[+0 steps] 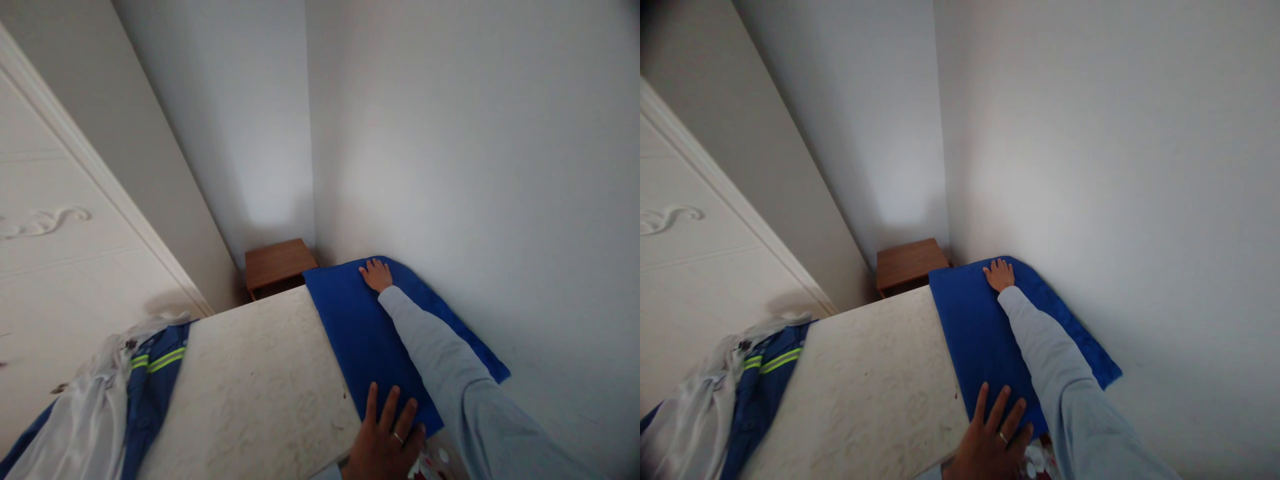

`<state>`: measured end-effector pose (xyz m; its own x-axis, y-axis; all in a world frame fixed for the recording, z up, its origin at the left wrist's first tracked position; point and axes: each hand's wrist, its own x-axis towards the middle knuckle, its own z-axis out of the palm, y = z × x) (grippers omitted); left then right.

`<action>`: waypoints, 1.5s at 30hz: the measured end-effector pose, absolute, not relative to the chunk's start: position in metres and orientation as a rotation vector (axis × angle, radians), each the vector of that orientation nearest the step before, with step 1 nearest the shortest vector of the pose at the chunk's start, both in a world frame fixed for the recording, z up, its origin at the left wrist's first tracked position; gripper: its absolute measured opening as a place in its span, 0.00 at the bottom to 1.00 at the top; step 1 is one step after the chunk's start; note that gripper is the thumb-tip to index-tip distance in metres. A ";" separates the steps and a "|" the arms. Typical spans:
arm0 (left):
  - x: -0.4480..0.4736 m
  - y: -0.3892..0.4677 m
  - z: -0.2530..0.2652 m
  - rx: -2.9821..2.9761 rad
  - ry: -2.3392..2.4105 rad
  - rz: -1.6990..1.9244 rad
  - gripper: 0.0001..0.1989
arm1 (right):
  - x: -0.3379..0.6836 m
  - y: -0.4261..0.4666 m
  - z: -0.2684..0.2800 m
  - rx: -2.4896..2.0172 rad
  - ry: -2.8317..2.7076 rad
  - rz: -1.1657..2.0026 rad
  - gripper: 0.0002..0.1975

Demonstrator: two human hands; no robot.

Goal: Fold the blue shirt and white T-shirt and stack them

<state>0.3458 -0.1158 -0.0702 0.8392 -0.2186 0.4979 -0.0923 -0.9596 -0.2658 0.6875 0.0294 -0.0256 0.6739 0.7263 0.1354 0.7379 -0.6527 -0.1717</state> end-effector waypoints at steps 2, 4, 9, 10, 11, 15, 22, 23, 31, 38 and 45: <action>0.345 -0.115 -0.069 -2.793 0.250 -0.772 0.21 | 0.690 0.022 -0.025 -2.677 -1.243 -0.015 0.32; 0.345 -0.115 -0.070 -2.779 0.249 -0.791 0.21 | 0.690 0.018 -0.021 -2.658 -1.298 0.002 0.31; 0.344 -0.115 -0.071 -2.850 0.271 -0.682 0.23 | 0.681 -0.007 -0.004 -2.610 -1.353 -0.116 0.34; 0.343 -0.116 -0.070 -2.883 0.277 -0.636 0.24 | 0.678 -0.019 -0.005 -2.607 -1.361 -0.134 0.34; 0.341 -0.116 -0.069 -2.917 0.273 -0.602 0.24 | 0.675 -0.032 -0.008 -2.604 -1.372 -0.149 0.35; 0.336 -0.121 -0.058 -3.074 0.239 -0.471 0.27 | 0.676 -0.094 -0.033 -2.619 -1.377 -0.170 0.37; 0.326 -0.124 -0.038 -3.329 0.250 -0.200 0.35 | 0.705 -0.133 -0.051 -2.728 -1.364 -0.021 0.37; 0.325 -0.124 -0.037 -3.344 0.252 -0.181 0.35 | 0.708 -0.132 -0.050 -2.735 -1.356 -0.009 0.38; 0.322 -0.132 -0.036 -3.394 0.156 -0.153 0.36 | 0.710 -0.132 -0.049 -2.743 -1.331 0.009 0.38; 0.290 -0.135 -0.024 -3.765 0.063 -0.194 0.29 | 0.707 -0.133 -0.046 -2.731 -1.355 0.038 0.38; 0.166 -0.079 0.016 -3.452 -1.140 -1.222 0.22 | 0.717 -0.133 -0.070 -2.603 -1.237 -0.166 0.39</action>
<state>0.1659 -0.0787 0.0158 0.6643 0.6768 0.3173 0.2693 -0.6127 0.7431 0.7168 -0.1335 -0.0701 0.6320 0.7460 0.2098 0.7749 -0.6062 -0.1791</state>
